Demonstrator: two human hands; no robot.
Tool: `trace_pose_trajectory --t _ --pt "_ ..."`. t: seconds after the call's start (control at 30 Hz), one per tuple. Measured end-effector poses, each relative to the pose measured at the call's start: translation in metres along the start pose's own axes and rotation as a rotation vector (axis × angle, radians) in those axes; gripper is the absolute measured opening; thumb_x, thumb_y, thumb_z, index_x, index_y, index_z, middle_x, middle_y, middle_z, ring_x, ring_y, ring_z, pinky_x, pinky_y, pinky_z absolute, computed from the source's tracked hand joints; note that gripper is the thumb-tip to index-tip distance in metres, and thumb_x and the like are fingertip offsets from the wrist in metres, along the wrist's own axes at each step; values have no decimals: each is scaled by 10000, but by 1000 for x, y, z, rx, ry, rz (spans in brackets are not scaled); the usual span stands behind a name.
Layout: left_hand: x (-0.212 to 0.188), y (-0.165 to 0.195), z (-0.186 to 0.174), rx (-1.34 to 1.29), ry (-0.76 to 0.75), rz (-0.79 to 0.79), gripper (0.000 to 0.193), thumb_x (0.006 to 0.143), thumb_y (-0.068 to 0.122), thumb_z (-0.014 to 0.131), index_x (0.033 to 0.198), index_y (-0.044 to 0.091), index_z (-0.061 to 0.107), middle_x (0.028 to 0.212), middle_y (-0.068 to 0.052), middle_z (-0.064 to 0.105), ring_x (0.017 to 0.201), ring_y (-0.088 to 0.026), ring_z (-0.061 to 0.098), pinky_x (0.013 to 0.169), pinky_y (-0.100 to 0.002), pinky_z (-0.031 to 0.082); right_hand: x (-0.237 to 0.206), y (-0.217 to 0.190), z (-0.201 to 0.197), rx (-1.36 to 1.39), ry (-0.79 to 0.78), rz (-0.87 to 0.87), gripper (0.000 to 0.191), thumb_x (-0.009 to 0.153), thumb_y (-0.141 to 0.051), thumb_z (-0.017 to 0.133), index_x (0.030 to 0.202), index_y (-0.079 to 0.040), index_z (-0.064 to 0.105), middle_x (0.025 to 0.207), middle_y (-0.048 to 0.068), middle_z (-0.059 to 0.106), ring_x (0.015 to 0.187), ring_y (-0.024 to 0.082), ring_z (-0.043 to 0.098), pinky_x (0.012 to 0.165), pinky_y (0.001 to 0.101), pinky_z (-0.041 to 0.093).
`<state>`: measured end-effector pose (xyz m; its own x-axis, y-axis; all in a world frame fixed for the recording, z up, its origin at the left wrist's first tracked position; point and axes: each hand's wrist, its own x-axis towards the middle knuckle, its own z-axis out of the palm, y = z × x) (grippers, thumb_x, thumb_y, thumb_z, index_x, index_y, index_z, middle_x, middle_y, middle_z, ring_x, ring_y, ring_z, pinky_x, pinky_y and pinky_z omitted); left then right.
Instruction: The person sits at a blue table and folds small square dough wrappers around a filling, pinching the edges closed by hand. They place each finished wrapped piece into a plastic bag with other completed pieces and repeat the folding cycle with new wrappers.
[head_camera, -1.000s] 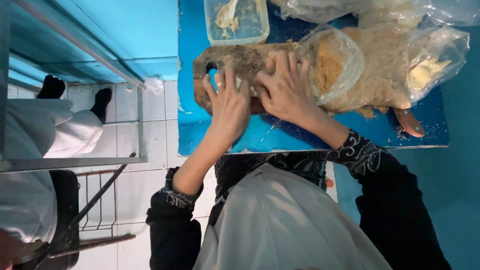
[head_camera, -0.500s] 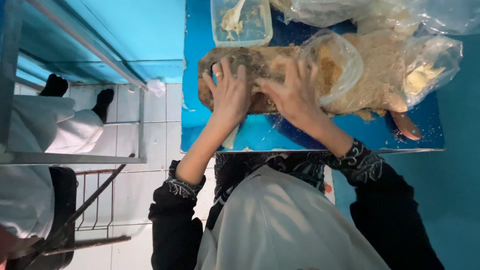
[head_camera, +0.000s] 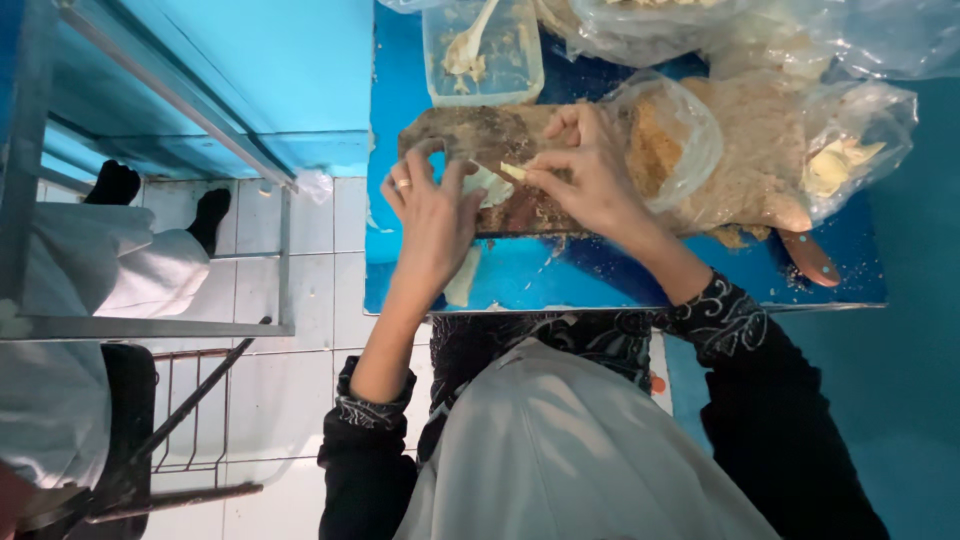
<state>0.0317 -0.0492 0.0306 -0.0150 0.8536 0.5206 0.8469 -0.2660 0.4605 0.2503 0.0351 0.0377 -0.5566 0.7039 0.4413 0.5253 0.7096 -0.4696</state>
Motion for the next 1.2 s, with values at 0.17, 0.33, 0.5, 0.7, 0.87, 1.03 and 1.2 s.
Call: trace_pose_trajectory --t 0.17,0.33,0.5,0.7,0.87,1.03,1.2 --pt "4 8 -4 -362 -22 -28 249 912 188 805 1121 91 710 1337 -149 531 1188 -336 487 997 -442 414 -2 13 0 433 -172 81 158 969 -194 758 1046 -56 770 1216 66 493 1174 219 489 1003 358 417" --pt "5 9 -5 -464 24 -87 169 882 143 827 970 65 707 1302 -136 564 1150 -308 509 984 -411 449 -1 7 1 595 -309 182 190 998 -209 714 1100 -55 756 1235 48 536 1241 209 516 1048 360 436" --pt "13 -3 -3 -454 61 -34 147 850 80 818 937 70 700 1311 -128 618 1195 -315 531 1032 -426 436 15 -7 2 424 -208 32 298 962 -195 778 1197 -23 715 1251 94 530 1238 238 531 1048 381 451" --pt "30 -38 -2 -219 88 -123 148 858 150 821 920 60 722 1233 -206 572 1067 -364 517 952 -479 409 29 -26 -3 156 -180 57 483 914 -158 759 1378 -96 641 1102 71 686 942 206 692 883 401 542" --pt "42 -53 20 -86 39 -72 145 802 170 835 902 88 769 1238 -178 565 1134 -403 489 926 -488 423 10 -49 -24 160 -89 35 327 992 -101 682 1313 -69 631 1073 105 749 951 260 750 793 387 576" --pt "35 -59 30 3 96 -38 240 792 134 825 1014 62 767 1255 -189 551 1139 -410 477 921 -502 409 -24 -34 -88 -215 -61 120 154 969 -22 587 1120 11 584 939 249 666 928 458 670 726 501 512" --pt "38 -54 20 -106 62 -93 170 872 105 779 1041 88 770 1288 -175 553 1131 -380 480 946 -492 417 -29 -8 -93 -589 -349 120 167 834 3 598 992 39 557 764 276 624 787 468 654 650 533 499"
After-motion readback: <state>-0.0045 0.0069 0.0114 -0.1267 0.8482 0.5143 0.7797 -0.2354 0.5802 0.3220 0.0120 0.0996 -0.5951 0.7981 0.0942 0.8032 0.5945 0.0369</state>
